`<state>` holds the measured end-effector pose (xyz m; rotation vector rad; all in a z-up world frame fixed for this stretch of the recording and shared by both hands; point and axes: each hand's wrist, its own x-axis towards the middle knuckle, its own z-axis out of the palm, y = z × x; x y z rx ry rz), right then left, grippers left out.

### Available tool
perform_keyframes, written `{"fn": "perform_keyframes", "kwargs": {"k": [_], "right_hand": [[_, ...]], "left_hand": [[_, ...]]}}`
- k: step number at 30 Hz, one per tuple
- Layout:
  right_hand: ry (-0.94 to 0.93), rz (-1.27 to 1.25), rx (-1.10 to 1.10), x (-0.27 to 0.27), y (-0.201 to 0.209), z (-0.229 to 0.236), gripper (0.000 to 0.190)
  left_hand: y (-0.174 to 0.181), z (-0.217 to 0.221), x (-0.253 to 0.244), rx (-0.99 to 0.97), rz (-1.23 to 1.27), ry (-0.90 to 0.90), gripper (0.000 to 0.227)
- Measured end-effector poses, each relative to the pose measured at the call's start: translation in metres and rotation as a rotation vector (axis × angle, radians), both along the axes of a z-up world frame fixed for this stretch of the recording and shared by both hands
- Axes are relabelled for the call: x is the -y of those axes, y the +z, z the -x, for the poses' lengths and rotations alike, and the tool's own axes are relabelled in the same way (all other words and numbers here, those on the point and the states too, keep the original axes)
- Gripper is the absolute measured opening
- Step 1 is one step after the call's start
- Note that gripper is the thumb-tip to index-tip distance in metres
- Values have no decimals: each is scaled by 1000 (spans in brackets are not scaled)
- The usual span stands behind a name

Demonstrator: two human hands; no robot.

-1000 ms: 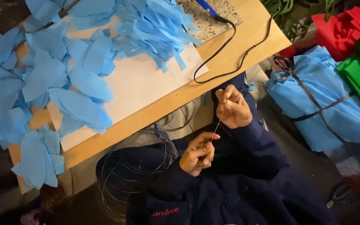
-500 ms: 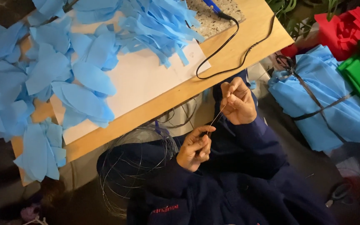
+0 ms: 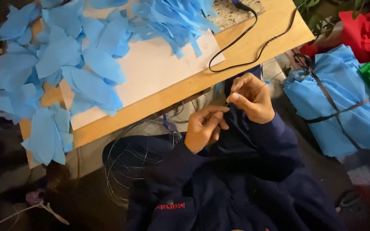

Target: Cutting and shaping thin metal wires from a coil to create frames for decorations

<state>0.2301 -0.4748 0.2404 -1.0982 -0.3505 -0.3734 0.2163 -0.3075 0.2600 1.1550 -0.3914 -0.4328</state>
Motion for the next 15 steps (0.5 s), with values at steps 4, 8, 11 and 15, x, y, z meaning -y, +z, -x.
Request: {"fn": "perform_keyframes", "kwargs": {"k": [4, 8, 11, 15], "right_hand": [[-102, 88, -47, 2, 3, 9, 17], [-119, 107, -74, 0, 5, 14, 18], [-157, 152, -94, -5, 14, 18, 16], [-208, 174, -60, -10, 18, 19, 14]], "left_hand": [[23, 15, 17, 538, -377, 421, 18], [25, 16, 27, 795, -443, 636, 9], [36, 14, 32, 959, -537, 830, 35], [36, 13, 35, 955, -564, 884, 38]]}}
